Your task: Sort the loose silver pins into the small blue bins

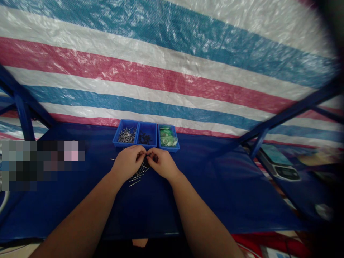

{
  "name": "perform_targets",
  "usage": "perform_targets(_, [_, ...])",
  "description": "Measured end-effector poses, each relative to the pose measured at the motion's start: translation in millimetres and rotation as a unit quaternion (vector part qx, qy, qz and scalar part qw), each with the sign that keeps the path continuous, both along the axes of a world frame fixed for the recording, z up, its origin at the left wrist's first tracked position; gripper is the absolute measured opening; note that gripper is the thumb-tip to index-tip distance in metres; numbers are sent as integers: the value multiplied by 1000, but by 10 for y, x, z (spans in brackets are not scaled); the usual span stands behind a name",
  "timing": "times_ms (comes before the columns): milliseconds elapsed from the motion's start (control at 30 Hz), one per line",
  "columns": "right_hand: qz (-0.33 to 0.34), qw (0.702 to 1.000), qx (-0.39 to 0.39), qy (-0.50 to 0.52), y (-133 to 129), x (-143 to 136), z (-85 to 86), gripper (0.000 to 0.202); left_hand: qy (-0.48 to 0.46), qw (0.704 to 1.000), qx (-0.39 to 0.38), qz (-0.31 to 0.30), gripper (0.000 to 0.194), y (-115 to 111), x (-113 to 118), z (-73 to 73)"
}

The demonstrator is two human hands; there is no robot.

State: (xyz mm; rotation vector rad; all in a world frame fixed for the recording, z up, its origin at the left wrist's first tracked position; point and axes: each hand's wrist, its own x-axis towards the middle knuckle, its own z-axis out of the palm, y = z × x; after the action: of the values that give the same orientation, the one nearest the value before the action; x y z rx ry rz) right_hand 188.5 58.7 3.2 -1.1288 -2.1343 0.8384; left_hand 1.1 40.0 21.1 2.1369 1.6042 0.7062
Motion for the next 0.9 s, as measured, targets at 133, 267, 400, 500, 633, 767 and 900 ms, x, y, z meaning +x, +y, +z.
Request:
perform_targets(133, [-36,999,-10,38,-3,-2,-20,25,-79,997,6,-2,12,-5,-11,-4])
perform_targets(267, [-39,995,-27,84,-7,-8,-34,17,-136,991,-15,5,13,6,-21,-50])
perform_targets(400, [-49,994,-34,93,-4,-18,-41,13,-153,988,-31,8,13,23,-13,-88])
perform_targets(500, [-58,991,-36,113,4,-19,-37,11,-170,985,-33,9,13,33,-19,-97])
perform_targets(633, [-62,989,-29,129,17,-5,-31,4,-159,987,-25,26,12,60,-97,-107])
perform_targets(767, [-67,989,-38,126,24,15,-54,3,-110,993,-39,32,11,103,-209,-143])
perform_targets(900, [-59,983,-50,165,44,6,-107,5,-69,995,-68,21,11,114,-249,-157])
